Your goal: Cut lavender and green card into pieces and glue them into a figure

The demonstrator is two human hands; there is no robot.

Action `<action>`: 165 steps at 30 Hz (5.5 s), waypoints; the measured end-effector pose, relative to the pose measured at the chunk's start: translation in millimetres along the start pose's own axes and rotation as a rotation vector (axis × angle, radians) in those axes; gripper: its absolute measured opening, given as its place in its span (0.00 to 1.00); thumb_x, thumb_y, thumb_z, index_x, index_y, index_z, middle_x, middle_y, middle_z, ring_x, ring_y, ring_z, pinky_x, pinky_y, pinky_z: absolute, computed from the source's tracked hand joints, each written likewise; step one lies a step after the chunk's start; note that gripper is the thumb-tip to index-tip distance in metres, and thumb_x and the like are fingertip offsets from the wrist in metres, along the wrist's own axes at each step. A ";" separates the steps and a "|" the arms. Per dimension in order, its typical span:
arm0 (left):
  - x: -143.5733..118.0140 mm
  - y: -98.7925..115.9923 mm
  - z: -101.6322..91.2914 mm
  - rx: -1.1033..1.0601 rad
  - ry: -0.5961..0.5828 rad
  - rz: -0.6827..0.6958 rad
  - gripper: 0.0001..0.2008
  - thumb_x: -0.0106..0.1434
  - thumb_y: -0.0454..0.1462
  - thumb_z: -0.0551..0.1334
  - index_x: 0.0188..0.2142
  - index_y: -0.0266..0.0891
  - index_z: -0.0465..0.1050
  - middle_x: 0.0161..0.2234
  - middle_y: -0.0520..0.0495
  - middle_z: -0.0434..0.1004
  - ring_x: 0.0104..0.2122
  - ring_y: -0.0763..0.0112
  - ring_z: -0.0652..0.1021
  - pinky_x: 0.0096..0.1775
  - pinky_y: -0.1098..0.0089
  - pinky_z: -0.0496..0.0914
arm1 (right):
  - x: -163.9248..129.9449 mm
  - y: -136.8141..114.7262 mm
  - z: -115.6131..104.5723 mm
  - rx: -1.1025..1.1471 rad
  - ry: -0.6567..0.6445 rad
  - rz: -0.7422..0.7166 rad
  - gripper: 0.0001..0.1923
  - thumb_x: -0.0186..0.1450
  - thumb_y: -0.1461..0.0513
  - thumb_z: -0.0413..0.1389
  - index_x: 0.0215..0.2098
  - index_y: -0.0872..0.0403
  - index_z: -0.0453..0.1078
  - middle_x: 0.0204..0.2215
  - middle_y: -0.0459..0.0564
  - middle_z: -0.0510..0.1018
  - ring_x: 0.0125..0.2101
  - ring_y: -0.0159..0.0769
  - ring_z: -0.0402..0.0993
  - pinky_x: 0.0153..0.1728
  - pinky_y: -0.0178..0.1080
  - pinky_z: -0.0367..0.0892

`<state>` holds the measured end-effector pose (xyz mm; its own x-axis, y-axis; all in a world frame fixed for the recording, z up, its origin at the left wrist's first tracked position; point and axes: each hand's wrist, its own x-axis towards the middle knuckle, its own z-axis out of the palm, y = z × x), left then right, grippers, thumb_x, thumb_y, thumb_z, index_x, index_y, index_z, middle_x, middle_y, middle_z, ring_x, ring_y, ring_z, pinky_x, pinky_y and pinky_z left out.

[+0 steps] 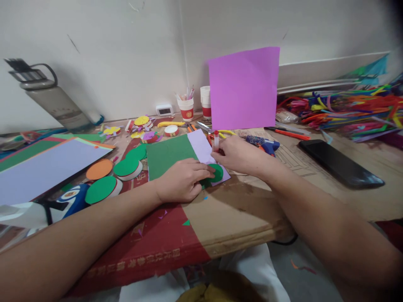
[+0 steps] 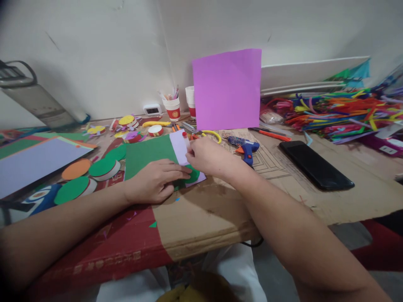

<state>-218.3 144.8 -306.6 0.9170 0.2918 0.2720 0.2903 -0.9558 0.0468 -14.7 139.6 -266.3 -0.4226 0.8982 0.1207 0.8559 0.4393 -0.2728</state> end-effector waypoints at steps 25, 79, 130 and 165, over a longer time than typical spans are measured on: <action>-0.2 -1.2 0.9 -0.031 0.026 0.006 0.22 0.54 0.27 0.55 0.47 0.39 0.76 0.49 0.46 0.80 0.47 0.66 0.78 0.51 0.64 0.71 | -6.6 -7.6 -7.2 -0.043 -0.062 -0.006 0.13 0.62 0.66 0.50 0.20 0.53 0.68 0.24 0.52 0.77 0.24 0.34 0.66 0.28 0.39 0.55; 1.1 -1.6 0.3 -0.036 0.028 0.012 0.23 0.53 0.26 0.55 0.47 0.39 0.76 0.49 0.46 0.80 0.48 0.66 0.78 0.52 0.65 0.71 | -8.8 -8.9 -12.3 -0.152 -0.089 -0.007 0.14 0.63 0.64 0.48 0.26 0.57 0.74 0.26 0.54 0.80 0.24 0.33 0.68 0.28 0.38 0.54; 1.7 -0.8 0.6 0.023 -0.016 -0.013 0.24 0.56 0.29 0.57 0.51 0.41 0.75 0.50 0.44 0.78 0.45 0.65 0.78 0.51 0.63 0.71 | -6.7 -6.9 -5.0 0.253 0.175 0.055 0.07 0.65 0.61 0.53 0.35 0.54 0.72 0.27 0.46 0.78 0.28 0.33 0.72 0.32 0.35 0.62; 2.7 -4.0 5.7 0.028 0.074 0.062 0.23 0.54 0.28 0.56 0.48 0.41 0.75 0.50 0.47 0.79 0.44 0.67 0.79 0.48 0.66 0.71 | -32.7 16.0 35.7 0.176 0.361 0.046 0.10 0.67 0.63 0.51 0.28 0.55 0.70 0.28 0.51 0.78 0.31 0.37 0.73 0.35 0.37 0.64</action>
<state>-215.4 149.6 -311.5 0.9111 0.2273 0.3437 0.2416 -0.9704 0.0012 2.2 116.8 -308.8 -0.2262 0.8771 0.4236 0.7942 0.4179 -0.4411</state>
